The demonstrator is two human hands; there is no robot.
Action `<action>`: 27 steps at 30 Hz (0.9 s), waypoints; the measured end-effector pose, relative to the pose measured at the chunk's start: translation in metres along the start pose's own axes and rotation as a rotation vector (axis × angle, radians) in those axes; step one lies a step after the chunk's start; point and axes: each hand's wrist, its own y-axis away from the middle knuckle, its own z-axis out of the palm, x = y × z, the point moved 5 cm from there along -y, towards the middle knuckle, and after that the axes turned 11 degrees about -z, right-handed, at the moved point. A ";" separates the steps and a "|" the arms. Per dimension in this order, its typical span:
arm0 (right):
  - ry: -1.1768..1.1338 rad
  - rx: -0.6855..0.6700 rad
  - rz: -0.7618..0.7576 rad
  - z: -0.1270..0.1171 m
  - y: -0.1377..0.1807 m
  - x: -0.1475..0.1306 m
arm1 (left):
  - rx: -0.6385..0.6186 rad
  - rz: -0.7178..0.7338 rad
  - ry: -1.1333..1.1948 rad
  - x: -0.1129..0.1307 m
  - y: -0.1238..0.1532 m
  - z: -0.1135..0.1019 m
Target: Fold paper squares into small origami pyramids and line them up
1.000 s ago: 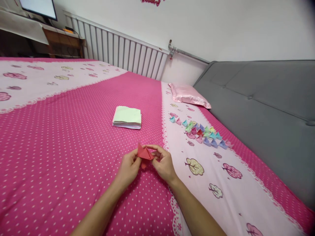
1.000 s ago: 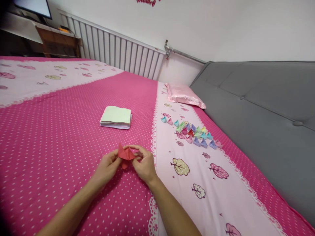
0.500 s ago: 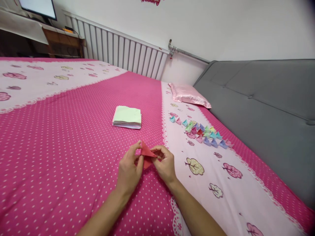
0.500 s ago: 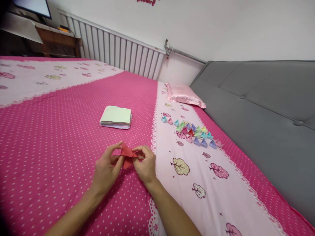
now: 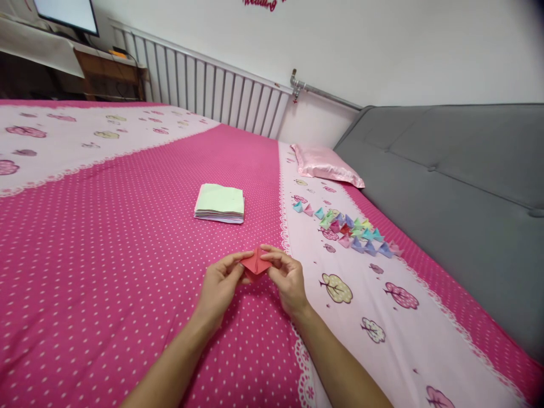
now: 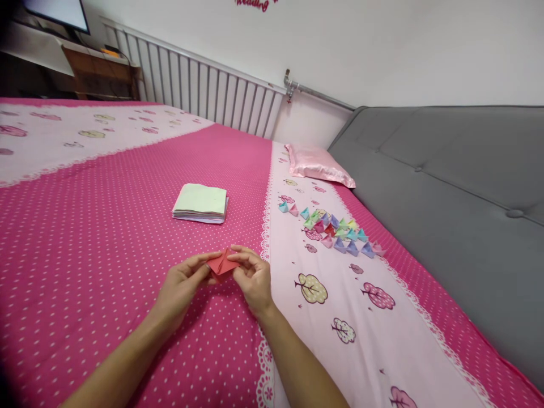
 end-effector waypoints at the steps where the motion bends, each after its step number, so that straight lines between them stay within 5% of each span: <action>1: 0.001 -0.006 -0.003 -0.001 0.000 0.000 | -0.008 -0.014 0.017 0.000 0.000 0.000; 12: 0.161 -0.071 -0.056 0.000 -0.001 -0.006 | -0.046 -0.051 0.045 0.001 0.003 0.004; 20: -0.042 0.028 0.084 0.001 0.000 0.009 | -0.080 0.042 0.083 0.002 -0.001 0.003; 27: -0.188 0.062 0.194 0.000 0.000 0.012 | -0.072 -0.024 0.040 0.001 0.002 0.004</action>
